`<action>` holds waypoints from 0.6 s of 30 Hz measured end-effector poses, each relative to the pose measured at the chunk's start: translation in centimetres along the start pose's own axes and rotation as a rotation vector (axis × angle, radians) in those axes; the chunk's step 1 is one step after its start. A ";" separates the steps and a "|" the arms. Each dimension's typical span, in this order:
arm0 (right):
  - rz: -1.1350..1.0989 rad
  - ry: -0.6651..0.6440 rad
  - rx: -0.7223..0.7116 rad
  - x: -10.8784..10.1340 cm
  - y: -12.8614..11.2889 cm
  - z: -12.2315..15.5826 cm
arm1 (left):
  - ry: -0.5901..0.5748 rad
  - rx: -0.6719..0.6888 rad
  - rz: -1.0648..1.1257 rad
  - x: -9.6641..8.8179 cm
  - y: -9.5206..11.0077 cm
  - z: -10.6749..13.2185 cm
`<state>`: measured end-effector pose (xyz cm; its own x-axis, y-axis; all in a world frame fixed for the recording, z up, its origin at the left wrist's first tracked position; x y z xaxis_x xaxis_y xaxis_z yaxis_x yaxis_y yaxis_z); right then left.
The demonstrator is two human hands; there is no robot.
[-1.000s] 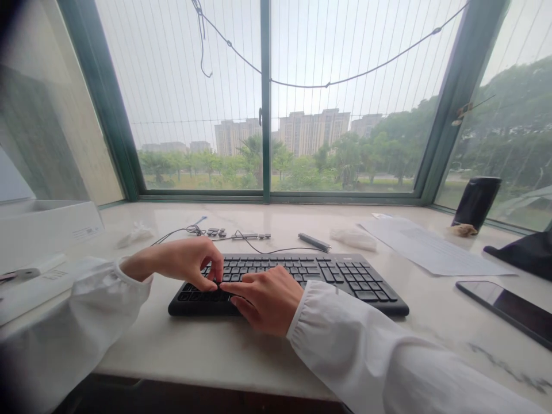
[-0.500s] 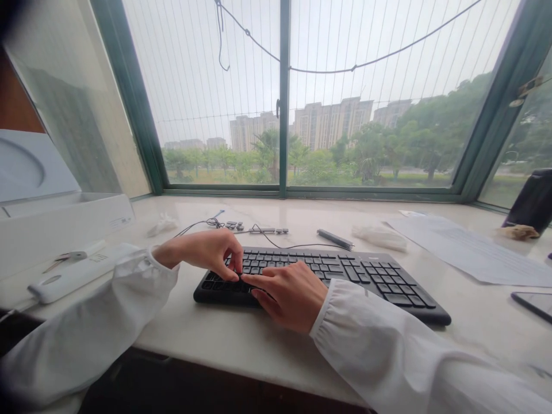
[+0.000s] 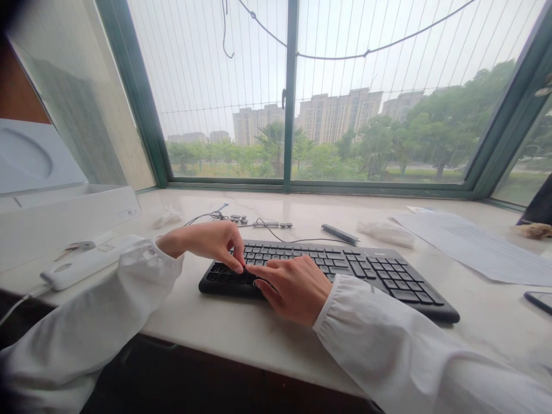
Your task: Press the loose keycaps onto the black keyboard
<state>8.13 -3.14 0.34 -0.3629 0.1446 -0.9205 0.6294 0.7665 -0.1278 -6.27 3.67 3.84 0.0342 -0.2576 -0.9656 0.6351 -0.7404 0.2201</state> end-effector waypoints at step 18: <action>0.030 0.040 -0.002 0.2 0.2 -0.1 | 0.067 -0.062 0.054 0.0 -1.5 -0.7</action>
<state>8.16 -2.92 0.20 -0.3706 0.1923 -0.9087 0.6394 0.7624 -0.0994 -6.68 5.28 3.41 0.1203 -0.2528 -0.9600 0.6774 -0.6861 0.2655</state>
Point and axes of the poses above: each hand's wrist, its own z-axis away from the middle knuckle, its own x-axis out of the palm, y = z × x, the point moved 6 cm from there along -z, towards the middle knuckle, and after that the axes turned 10 degrees about -z, right-handed, at the moved point
